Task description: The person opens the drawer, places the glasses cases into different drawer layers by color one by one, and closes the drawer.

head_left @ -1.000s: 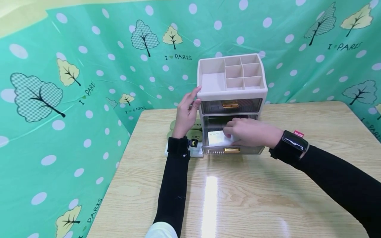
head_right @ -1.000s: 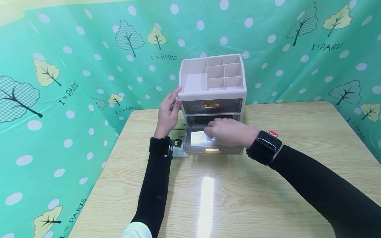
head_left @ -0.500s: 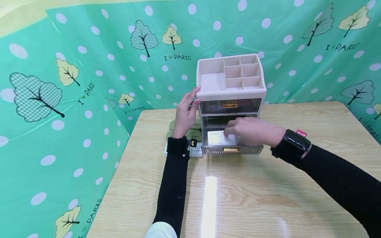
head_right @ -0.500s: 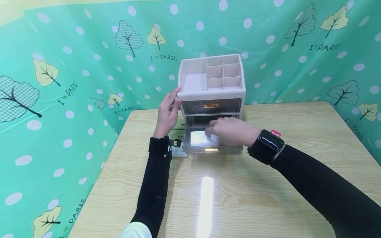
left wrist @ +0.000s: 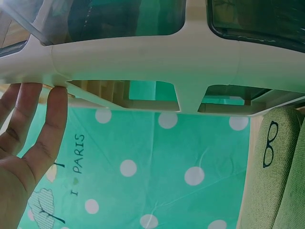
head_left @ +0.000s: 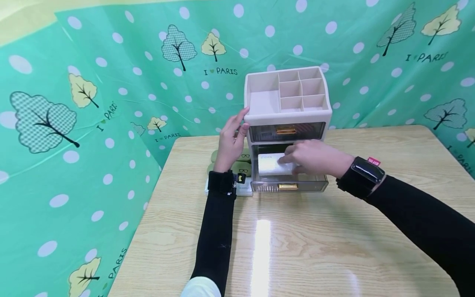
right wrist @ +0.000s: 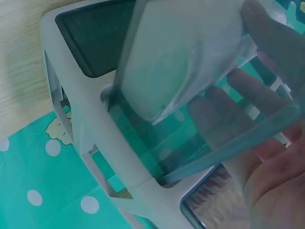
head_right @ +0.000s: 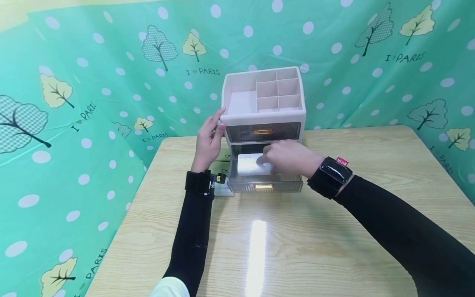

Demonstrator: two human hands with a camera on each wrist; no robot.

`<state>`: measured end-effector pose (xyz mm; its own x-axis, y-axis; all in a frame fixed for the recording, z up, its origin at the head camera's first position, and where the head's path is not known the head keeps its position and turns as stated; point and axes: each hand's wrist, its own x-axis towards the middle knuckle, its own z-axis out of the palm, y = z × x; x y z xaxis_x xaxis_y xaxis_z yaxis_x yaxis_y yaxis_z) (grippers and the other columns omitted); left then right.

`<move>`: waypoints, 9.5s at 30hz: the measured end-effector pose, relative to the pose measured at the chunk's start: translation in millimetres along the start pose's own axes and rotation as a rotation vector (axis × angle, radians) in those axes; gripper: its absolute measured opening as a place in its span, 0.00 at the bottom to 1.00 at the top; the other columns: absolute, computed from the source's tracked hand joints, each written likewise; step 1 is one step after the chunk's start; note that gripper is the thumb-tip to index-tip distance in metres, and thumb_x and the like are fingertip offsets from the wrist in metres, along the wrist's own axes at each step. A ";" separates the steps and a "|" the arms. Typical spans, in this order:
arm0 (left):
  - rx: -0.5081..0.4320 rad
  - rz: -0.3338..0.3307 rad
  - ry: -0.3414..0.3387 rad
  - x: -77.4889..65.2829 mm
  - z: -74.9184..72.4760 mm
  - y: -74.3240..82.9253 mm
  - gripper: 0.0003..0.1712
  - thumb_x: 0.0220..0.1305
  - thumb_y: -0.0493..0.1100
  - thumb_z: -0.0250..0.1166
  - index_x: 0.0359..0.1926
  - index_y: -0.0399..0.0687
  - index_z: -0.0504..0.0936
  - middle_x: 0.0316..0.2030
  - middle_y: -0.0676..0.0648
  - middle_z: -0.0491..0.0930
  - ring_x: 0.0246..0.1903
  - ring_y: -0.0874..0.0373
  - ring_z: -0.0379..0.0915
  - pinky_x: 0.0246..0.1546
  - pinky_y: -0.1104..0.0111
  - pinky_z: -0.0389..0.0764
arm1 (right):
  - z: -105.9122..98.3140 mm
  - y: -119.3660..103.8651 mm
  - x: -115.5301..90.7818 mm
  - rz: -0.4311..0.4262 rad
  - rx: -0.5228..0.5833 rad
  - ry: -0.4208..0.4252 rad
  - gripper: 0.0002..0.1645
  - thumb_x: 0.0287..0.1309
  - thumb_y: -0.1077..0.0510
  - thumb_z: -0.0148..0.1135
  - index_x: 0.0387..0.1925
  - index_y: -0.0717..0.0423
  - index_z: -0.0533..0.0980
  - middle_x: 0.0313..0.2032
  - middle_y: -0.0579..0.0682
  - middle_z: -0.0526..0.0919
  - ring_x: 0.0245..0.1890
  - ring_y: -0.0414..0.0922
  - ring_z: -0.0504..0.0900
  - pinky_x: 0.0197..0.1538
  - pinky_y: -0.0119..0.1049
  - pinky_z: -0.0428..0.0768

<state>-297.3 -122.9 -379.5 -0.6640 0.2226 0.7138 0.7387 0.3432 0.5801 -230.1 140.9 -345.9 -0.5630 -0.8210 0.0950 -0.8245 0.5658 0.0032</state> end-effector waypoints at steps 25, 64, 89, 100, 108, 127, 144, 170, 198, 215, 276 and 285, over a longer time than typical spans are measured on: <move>0.010 0.020 0.004 -0.8 0.4 -2.6 0.31 0.78 0.59 0.49 0.74 0.53 0.71 0.57 0.39 0.79 0.41 0.53 0.77 0.35 0.67 0.84 | 2.7 3.6 -1.6 -0.076 -0.171 0.100 0.17 0.44 0.59 0.83 0.39 0.52 0.87 0.30 0.47 0.86 0.30 0.46 0.83 0.27 0.40 0.83; 0.007 0.029 0.014 -0.3 0.9 -1.7 0.26 0.77 0.37 0.57 0.73 0.49 0.72 0.57 0.39 0.79 0.40 0.52 0.77 0.35 0.65 0.83 | -0.8 9.5 7.3 -0.030 -0.218 0.030 0.09 0.55 0.73 0.71 0.33 0.58 0.87 0.26 0.51 0.87 0.25 0.46 0.85 0.28 0.42 0.85; 0.013 0.003 -0.007 -1.1 -0.8 1.6 0.32 0.78 0.61 0.49 0.74 0.53 0.70 0.58 0.40 0.78 0.40 0.54 0.77 0.35 0.67 0.84 | -1.1 5.2 -4.2 0.006 -0.076 0.112 0.09 0.56 0.71 0.73 0.39 0.59 0.87 0.33 0.52 0.89 0.32 0.48 0.87 0.33 0.43 0.87; 0.030 0.005 -0.002 -3.1 -2.4 1.0 0.31 0.78 0.60 0.48 0.75 0.54 0.70 0.59 0.40 0.78 0.41 0.54 0.76 0.35 0.67 0.84 | -32.9 6.1 -9.8 -0.108 -0.043 0.767 0.15 0.58 0.56 0.73 0.45 0.61 0.86 0.35 0.57 0.88 0.32 0.54 0.86 0.29 0.47 0.83; 0.043 0.003 -0.005 -1.2 -4.5 2.9 0.30 0.79 0.58 0.49 0.75 0.55 0.70 0.59 0.39 0.78 0.43 0.54 0.77 0.37 0.67 0.85 | -41.7 23.5 -21.3 0.093 0.010 0.896 0.20 0.48 0.63 0.81 0.45 0.64 0.86 0.40 0.64 0.86 0.38 0.62 0.76 0.39 0.51 0.73; 0.175 0.034 -0.149 -6.6 -30.8 16.4 0.31 0.77 0.43 0.60 0.76 0.43 0.65 0.51 0.36 0.81 0.42 0.48 0.83 0.47 0.66 0.85 | -40.9 35.3 -27.5 0.146 0.035 0.776 0.14 0.56 0.70 0.74 0.45 0.68 0.84 0.42 0.63 0.86 0.41 0.61 0.77 0.43 0.51 0.77; 0.378 -0.141 -0.549 -58.2 -61.9 1.3 0.13 0.75 0.47 0.63 0.49 0.44 0.86 0.49 0.48 0.85 0.51 0.52 0.79 0.57 0.58 0.79 | -33.3 45.6 -27.8 0.097 0.096 0.821 0.17 0.53 0.70 0.76 0.46 0.65 0.85 0.41 0.63 0.86 0.44 0.63 0.75 0.48 0.54 0.71; 0.576 -0.229 -0.780 -114.8 -76.9 -14.1 0.22 0.56 0.46 0.80 0.51 0.51 0.88 0.54 0.48 0.83 0.57 0.51 0.76 0.60 0.58 0.77 | 5.3 50.2 -29.8 0.325 0.278 1.070 0.25 0.50 0.70 0.78 0.52 0.70 0.82 0.51 0.71 0.78 0.47 0.59 0.81 0.53 0.15 0.73; 0.657 -0.277 -0.854 -114.1 -66.5 -12.9 0.41 0.48 0.56 0.84 0.62 0.48 0.82 0.60 0.48 0.81 0.62 0.53 0.74 0.65 0.61 0.73 | 21.2 45.4 -36.4 0.488 0.630 1.201 0.34 0.52 0.76 0.73 0.60 0.55 0.80 0.53 0.64 0.84 0.48 0.33 0.85 0.52 0.26 0.82; 0.545 -0.309 -0.856 -118.2 -70.9 -8.5 0.37 0.44 0.56 0.83 0.56 0.50 0.85 0.52 0.52 0.78 0.46 0.60 0.74 0.49 0.65 0.79 | 17.2 40.9 -40.5 0.582 0.717 1.114 0.25 0.58 0.65 0.74 0.58 0.59 0.82 0.48 0.52 0.88 0.46 0.34 0.85 0.52 0.24 0.82; 0.680 0.160 -1.020 27.1 19.9 115.2 0.41 0.59 0.68 0.72 0.63 0.45 0.79 0.54 0.47 0.77 0.50 0.57 0.72 0.48 0.68 0.77 | 11.6 42.2 -49.0 0.645 0.786 0.996 0.22 0.64 0.57 0.71 0.57 0.62 0.81 0.49 0.59 0.86 0.45 0.32 0.84 0.53 0.25 0.82; 0.731 0.163 -1.055 27.6 39.1 111.4 0.39 0.59 0.69 0.72 0.61 0.49 0.80 0.52 0.49 0.77 0.48 0.58 0.72 0.45 0.65 0.78 | 11.5 40.2 -48.2 0.618 0.800 1.018 0.21 0.64 0.58 0.71 0.56 0.63 0.81 0.49 0.60 0.86 0.45 0.32 0.84 0.53 0.25 0.82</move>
<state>-237.9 -42.8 -310.5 -0.5902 0.8021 -0.0912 0.8073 0.5859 -0.0709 -236.8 202.4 -361.8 -0.8337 0.1408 0.5339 -0.4688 0.3304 -0.8192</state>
